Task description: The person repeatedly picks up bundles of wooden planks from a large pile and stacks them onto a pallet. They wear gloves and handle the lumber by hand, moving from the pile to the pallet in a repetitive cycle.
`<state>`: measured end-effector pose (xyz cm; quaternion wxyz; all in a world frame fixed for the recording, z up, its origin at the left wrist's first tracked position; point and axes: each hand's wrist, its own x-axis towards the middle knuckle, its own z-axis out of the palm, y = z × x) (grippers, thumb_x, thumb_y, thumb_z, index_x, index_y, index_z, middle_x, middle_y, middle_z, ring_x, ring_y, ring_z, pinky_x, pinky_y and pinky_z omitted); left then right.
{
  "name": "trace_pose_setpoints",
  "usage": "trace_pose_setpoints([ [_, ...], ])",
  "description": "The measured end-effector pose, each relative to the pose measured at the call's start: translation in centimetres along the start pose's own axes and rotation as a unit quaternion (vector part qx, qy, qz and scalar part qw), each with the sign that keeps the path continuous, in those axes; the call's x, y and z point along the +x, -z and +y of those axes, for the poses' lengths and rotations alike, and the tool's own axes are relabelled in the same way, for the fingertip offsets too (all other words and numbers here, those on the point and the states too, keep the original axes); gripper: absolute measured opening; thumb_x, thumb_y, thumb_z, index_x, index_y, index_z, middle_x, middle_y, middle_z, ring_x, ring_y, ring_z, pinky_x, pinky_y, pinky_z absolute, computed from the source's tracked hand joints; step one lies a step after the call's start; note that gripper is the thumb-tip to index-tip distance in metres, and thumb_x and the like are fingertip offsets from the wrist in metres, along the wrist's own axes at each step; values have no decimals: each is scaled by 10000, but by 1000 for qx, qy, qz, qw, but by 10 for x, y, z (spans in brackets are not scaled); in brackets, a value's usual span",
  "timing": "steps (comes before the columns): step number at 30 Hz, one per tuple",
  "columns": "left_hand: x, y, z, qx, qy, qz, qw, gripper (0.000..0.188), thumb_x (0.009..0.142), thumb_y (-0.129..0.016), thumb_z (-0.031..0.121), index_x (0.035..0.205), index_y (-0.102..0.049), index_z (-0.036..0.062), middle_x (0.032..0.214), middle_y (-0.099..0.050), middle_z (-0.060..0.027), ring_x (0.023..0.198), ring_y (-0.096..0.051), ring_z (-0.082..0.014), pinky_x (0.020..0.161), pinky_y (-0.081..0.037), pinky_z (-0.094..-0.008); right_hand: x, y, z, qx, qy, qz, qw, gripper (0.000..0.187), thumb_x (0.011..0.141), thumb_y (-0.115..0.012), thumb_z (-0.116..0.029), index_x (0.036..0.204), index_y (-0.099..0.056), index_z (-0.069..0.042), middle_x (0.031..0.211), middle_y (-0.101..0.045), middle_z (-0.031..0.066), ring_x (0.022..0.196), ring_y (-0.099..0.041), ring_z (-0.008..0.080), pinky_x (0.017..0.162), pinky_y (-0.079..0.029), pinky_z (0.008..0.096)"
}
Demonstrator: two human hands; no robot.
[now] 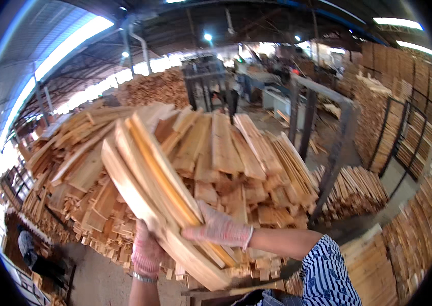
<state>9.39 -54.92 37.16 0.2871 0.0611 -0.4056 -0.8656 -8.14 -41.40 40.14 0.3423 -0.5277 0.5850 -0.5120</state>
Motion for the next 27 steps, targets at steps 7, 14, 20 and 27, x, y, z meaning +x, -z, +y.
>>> trace_pose_setpoints([
  [7, 8, -15, -96, 45, -26, 49, 997, 797, 738, -859, 375, 1370, -466, 89, 1265, -572, -67, 1169, -546, -249, 1015, -479, -426, -105, 20, 76, -98, 54, 141, 984, 836, 744, -790, -323, 1393, -374, 1, 1127, -620, 249, 1047, -633, 364, 903, -496, 412],
  [14, 8, -95, -170, 186, 48, -180, 965, 813, 725, -772, 340, 1350, -413, -38, 1202, -541, -159, 1054, -582, -298, 894, -533, -433, -239, 39, 63, -43, -17, 383, 923, 914, 646, -871, -358, 1372, -408, -53, 1183, -634, 216, 1111, -629, 334, 960, -484, 389],
  [20, -82, -220, -288, 197, 180, -430, 862, 879, 670, -851, 371, 1324, -451, -58, 1217, -561, -159, 1068, -576, -273, 952, -475, -405, -438, 14, 60, -6, -37, 592, 805, 927, 572, -902, -271, 1340, -442, -32, 1196, -637, 199, 1150, -605, 283, 980, -478, 358],
  [27, -100, -295, -487, 189, 220, -642, 710, 700, 723, -891, 217, 1274, -514, 7, 1227, -605, -115, 1003, -620, -224, 937, -501, -385, -594, -26, 63, -134, -151, 767, 609, 922, 572, -927, -385, 1310, -490, -46, 1137, -653, 201, 1120, -626, 299, 931, -497, 366],
])
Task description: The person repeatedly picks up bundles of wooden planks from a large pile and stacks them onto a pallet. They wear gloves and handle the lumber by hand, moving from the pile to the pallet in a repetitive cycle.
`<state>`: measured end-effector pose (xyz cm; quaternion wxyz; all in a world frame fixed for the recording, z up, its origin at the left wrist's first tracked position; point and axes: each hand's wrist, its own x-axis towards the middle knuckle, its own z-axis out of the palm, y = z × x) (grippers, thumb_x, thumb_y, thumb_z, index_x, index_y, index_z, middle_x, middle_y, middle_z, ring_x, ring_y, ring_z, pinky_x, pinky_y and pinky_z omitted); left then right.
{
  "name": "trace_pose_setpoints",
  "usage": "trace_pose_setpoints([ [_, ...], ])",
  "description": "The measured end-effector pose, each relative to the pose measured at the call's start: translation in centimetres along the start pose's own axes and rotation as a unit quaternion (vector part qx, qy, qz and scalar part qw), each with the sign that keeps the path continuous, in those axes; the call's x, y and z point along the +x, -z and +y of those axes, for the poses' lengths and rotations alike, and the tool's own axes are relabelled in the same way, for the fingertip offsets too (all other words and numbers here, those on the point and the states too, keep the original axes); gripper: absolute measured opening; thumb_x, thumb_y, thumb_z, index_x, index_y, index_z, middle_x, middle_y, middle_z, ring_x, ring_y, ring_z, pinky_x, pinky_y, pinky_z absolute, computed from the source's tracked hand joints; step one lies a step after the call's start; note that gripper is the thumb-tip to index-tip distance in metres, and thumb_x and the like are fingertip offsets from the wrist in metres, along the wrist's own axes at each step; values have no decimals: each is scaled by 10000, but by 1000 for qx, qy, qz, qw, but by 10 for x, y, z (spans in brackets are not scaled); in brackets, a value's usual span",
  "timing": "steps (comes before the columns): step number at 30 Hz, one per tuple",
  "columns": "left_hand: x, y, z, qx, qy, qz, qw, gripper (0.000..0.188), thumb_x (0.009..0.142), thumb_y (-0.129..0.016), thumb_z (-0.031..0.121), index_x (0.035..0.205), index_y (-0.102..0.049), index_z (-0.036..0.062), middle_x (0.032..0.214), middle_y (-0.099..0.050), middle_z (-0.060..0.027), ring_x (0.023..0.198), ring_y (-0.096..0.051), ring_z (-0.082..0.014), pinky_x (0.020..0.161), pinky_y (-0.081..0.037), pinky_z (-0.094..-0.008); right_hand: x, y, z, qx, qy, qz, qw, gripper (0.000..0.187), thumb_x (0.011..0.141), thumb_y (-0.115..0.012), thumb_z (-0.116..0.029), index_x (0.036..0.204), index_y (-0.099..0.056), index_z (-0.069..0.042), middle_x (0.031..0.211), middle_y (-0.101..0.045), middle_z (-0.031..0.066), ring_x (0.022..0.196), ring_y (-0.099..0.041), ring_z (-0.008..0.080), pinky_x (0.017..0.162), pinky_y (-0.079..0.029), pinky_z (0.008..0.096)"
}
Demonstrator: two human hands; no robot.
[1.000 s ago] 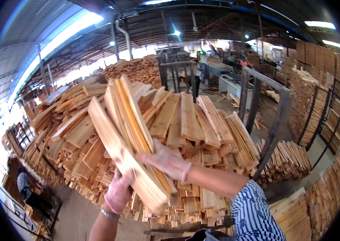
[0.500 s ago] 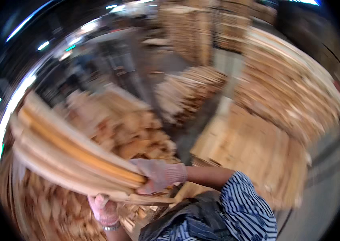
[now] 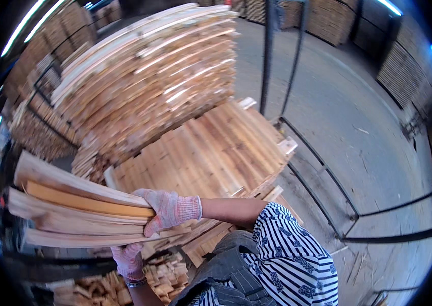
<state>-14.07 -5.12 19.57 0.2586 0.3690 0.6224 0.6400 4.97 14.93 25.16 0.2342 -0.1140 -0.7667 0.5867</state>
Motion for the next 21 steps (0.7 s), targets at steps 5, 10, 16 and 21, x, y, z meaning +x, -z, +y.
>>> trace_pose_setpoints([
  [5, 47, -45, -64, 138, -20, -171, 975, 733, 770, -857, 204, 1363, -484, -9, 1285, -582, -106, 1138, -569, -231, 994, -468, -386, -20, 35, 53, -116, -95, 27, 988, 872, 600, -896, -377, 1311, -507, -56, 1144, -657, 186, 1128, -631, 302, 926, -510, 385],
  [10, 70, -132, -99, 278, -16, -135, 951, 566, 802, -798, 85, 1292, -532, -13, 1193, -619, -121, 1074, -589, -206, 966, -477, -367, -46, 94, 167, 100, -32, 56, 993, 761, 642, -872, -198, 1288, -498, -51, 1064, -688, 132, 1008, -665, 236, 838, -533, 344],
  [16, 96, -185, -13, 56, 118, -121, 984, 531, 868, -707, 188, 1309, -500, -25, 1179, -596, -113, 1005, -605, -211, 887, -511, -348, -38, 116, 140, 251, -19, 106, 962, 714, 750, -863, -191, 1329, -468, -54, 1066, -680, 63, 1013, -616, 129, 838, -528, 300],
  [21, 117, -228, -13, -35, 221, -86, 971, 541, 885, -734, 215, 1329, -503, 10, 1186, -606, -78, 1025, -595, -174, 886, -510, -331, -56, 183, 136, 3, -287, 203, 936, 611, 844, -736, -342, 1295, -476, -22, 1052, -658, 134, 971, -627, 203, 822, -536, 336],
])
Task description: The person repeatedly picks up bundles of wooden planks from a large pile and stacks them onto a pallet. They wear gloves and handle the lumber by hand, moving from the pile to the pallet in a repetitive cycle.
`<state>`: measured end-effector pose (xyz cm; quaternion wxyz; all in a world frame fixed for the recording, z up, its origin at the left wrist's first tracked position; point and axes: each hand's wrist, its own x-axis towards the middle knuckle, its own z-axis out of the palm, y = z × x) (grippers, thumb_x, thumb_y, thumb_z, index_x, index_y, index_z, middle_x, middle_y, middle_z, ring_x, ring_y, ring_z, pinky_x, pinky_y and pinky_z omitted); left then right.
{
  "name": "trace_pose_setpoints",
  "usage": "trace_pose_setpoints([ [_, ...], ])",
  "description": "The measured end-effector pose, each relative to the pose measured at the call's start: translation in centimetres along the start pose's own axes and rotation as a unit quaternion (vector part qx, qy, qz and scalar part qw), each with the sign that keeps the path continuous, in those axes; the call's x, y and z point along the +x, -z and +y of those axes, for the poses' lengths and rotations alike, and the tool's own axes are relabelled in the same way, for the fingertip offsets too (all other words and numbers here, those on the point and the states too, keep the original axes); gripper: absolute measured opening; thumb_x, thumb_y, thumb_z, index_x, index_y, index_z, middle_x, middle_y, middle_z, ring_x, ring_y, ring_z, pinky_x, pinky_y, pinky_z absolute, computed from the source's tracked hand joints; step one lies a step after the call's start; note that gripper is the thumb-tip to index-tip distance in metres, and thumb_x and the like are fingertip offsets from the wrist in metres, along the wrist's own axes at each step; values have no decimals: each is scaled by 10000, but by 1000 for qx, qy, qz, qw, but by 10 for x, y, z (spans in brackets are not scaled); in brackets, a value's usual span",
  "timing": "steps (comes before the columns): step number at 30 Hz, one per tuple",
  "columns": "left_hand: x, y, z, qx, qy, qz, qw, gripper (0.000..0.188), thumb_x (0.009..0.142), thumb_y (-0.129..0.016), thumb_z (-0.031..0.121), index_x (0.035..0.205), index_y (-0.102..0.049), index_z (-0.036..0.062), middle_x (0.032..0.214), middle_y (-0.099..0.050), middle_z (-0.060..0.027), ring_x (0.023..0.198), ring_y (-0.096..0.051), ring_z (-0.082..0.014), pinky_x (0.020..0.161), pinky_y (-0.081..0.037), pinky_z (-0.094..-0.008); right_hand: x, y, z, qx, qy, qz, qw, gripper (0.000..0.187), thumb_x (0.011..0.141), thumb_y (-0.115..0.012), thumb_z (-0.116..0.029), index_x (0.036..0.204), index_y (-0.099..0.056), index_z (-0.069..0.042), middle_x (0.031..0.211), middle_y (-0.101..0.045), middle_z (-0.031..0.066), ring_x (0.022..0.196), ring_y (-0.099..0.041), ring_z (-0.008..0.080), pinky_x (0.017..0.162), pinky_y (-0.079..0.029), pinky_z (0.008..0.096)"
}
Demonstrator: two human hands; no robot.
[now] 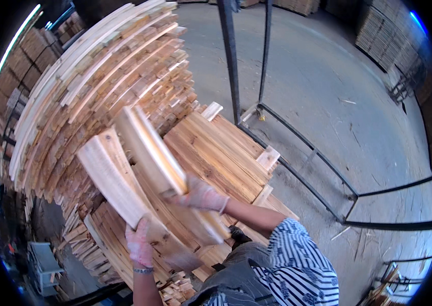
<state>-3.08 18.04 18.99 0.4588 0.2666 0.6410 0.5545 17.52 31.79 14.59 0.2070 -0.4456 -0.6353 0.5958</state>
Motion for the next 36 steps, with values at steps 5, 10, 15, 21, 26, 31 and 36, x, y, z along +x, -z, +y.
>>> trace_pose_setpoints([
  [5, 37, -25, -30, 104, 99, 64, 988, 518, 890, -721, 253, 1297, -518, 7, 1118, -634, -107, 973, -620, -176, 821, -537, -328, -12, 74, 18, -321, -113, 97, 935, 752, 842, -700, -407, 1402, -351, -46, 1114, -643, 260, 1003, -674, 372, 852, -545, 465],
  [10, 98, -10, -136, 466, 107, 101, 872, 720, 865, -684, 442, 1353, -469, -42, 1281, -592, -256, 1166, -589, -388, 985, -473, -410, 14, 66, 90, -408, -129, 104, 898, 845, 814, -735, -372, 1463, -285, -72, 1150, -626, 256, 1052, -645, 407, 901, -521, 477],
  [15, 104, 2, -148, 493, 144, 76, 854, 751, 845, -677, 438, 1436, -427, 48, 1352, -531, -269, 1252, -527, -383, 1062, -419, -424, 17, 117, 111, -268, -108, 67, 955, 862, 802, -741, -392, 1470, -327, -39, 1222, -605, 278, 1121, -614, 398, 973, -479, 423],
  [21, 95, -6, -148, 501, 233, 92, 829, 995, 798, -679, 563, 1541, -224, 83, 1478, -377, -272, 1357, -387, -415, 1126, -327, -475, 52, 151, 142, -321, -27, -13, 947, 662, 856, -682, -348, 1387, -442, -33, 1160, -623, 269, 1045, -615, 440, 942, -473, 465],
  [26, 90, -44, -159, 656, 241, 98, 708, 1184, 772, -678, 610, 1531, -49, -48, 1545, -252, -276, 1407, -288, -427, 1159, -246, -490, 31, 80, 99, -414, -67, 119, 900, 893, 763, -771, -365, 1470, -294, -102, 1230, -523, 283, 1140, -549, 449, 929, -480, 513],
  [31, 92, -35, -168, 622, 218, 109, 744, 1221, 751, -717, 588, 1528, -27, -53, 1549, -240, -285, 1405, -300, -419, 1169, -246, -472, 47, 89, 112, -350, -103, 138, 921, 849, 735, -766, -321, 1442, -355, -95, 1136, -578, 232, 1083, -586, 411, 914, -497, 461],
  [36, 88, -43, -155, 622, 247, 94, 737, 1229, 754, -740, 549, 1521, -4, -69, 1568, -200, -285, 1411, -279, -428, 1176, -234, -459, 47, 177, 108, -422, -18, 184, 887, 770, 702, -781, -270, 1401, -465, -193, 1056, -619, 204, 992, -616, 393, 852, -519, 452],
])
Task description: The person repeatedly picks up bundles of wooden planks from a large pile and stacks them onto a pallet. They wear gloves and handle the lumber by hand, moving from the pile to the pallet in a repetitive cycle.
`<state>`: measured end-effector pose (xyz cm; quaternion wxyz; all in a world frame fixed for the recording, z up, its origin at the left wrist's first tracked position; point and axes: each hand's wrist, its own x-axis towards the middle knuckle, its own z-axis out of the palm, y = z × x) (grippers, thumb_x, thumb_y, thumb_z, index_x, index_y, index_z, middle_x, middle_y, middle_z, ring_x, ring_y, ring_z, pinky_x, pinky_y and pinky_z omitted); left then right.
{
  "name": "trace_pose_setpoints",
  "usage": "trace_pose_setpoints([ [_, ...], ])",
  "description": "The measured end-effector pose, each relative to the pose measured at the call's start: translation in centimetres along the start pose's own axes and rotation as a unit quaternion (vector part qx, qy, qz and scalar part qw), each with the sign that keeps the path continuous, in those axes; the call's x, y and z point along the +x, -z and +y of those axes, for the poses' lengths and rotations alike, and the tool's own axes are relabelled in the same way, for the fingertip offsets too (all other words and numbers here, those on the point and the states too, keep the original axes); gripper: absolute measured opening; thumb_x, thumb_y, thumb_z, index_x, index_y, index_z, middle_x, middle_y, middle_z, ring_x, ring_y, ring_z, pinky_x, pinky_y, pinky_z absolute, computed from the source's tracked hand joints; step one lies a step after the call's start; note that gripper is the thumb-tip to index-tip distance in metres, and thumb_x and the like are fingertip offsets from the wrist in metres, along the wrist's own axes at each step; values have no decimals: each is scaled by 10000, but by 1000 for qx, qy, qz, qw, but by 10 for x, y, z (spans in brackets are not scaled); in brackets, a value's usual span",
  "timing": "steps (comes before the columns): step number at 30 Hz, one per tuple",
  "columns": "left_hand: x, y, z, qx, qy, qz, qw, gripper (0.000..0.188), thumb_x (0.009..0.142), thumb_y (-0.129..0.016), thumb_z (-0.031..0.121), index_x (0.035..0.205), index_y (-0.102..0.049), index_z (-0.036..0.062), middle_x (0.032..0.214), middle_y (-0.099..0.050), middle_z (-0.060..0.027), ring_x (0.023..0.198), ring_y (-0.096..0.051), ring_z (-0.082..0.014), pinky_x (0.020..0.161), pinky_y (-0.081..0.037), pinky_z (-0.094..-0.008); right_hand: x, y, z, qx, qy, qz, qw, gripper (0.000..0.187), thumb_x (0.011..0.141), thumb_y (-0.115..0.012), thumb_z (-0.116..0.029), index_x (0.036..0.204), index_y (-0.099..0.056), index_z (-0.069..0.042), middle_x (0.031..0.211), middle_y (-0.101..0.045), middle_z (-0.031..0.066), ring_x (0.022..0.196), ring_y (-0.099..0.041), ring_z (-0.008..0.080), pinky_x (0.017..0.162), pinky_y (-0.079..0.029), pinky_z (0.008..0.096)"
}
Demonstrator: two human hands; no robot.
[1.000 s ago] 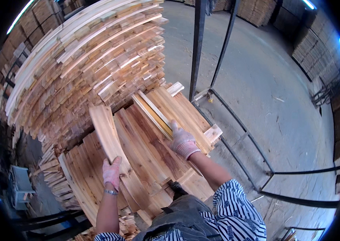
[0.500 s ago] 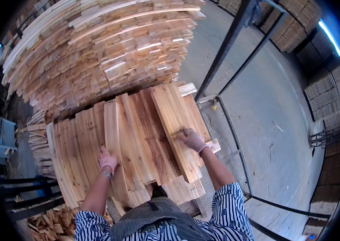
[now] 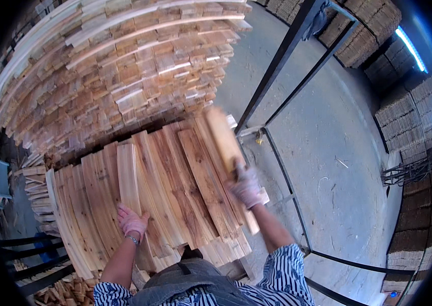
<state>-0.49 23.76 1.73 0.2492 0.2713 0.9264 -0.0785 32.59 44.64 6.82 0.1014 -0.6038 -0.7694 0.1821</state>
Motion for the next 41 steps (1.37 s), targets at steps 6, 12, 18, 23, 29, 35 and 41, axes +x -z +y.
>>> trace_pose_setpoints([
  [6, 7, -9, -2, -7, -16, 24, 1000, 1214, 770, -732, 533, 1519, 5, -74, 1569, -192, -285, 1406, -284, -422, 1171, -243, -454, 50, -14, 73, -42, -44, -45, 997, 726, 769, -740, -352, 1415, -435, -220, 1195, -567, 216, 1063, -596, 403, 908, -504, 466],
  [12, -7, 7, 3, -22, -7, -2, 1000, 1232, 756, -749, 517, 1522, 24, -59, 1559, -225, -268, 1412, -289, -397, 1165, -264, -448, 36, -52, 52, 4, -96, -21, 995, 653, 810, -680, -360, 1389, -444, -173, 1354, -477, 262, 1204, -528, 426, 1000, -462, 457],
  [18, 1, 15, 10, -43, 0, 3, 999, 1261, 708, -792, 497, 1530, -8, -49, 1541, -262, -250, 1402, -305, -393, 1152, -291, -443, 42, -1, 40, 60, 14, 9, 998, 567, 791, -724, -337, 1281, -533, -126, 1074, -641, 196, 964, -649, 369, 821, -534, 452],
  [23, -1, 37, -9, -75, -62, -36, 995, 1171, 694, -785, 476, 1514, -145, -60, 1500, -352, -241, 1373, -366, -389, 1138, -323, -445, -21, -56, -28, 85, 61, -39, 994, 783, 790, -727, -400, 1414, -432, -30, 1135, -620, 248, 998, -633, 383, 842, -527, 447],
  [29, -24, 54, -43, -123, -39, -2, 992, 954, 748, -744, 405, 1466, -278, -18, 1382, -479, -221, 1296, -455, -370, 1059, -394, -476, -29, -93, -69, -118, -54, -8, 992, 918, 667, -766, -338, 1434, -329, -87, 1148, -563, 222, 1064, -571, 407, 906, -480, 503],
  [35, -61, 54, -136, -38, -137, 92, 986, 951, 743, -752, 378, 1477, -270, 13, 1361, -486, -186, 1239, -484, -355, 1016, -408, -466, -48, -60, -94, 20, 58, -55, 997, 903, 680, -792, -297, 1454, -380, -80, 1159, -577, 210, 1094, -563, 392, 937, -488, 463],
  [41, -13, -19, -180, 47, -173, 26, 983, 998, 737, -766, 293, 1544, -202, 131, 1501, -357, -166, 1304, -447, -346, 1050, -347, -563, -64, -104, -71, 93, 182, -46, 978, 959, 663, -838, -204, 1477, -359, -39, 1240, -541, 226, 1168, -550, 380, 961, -522, 380],
])
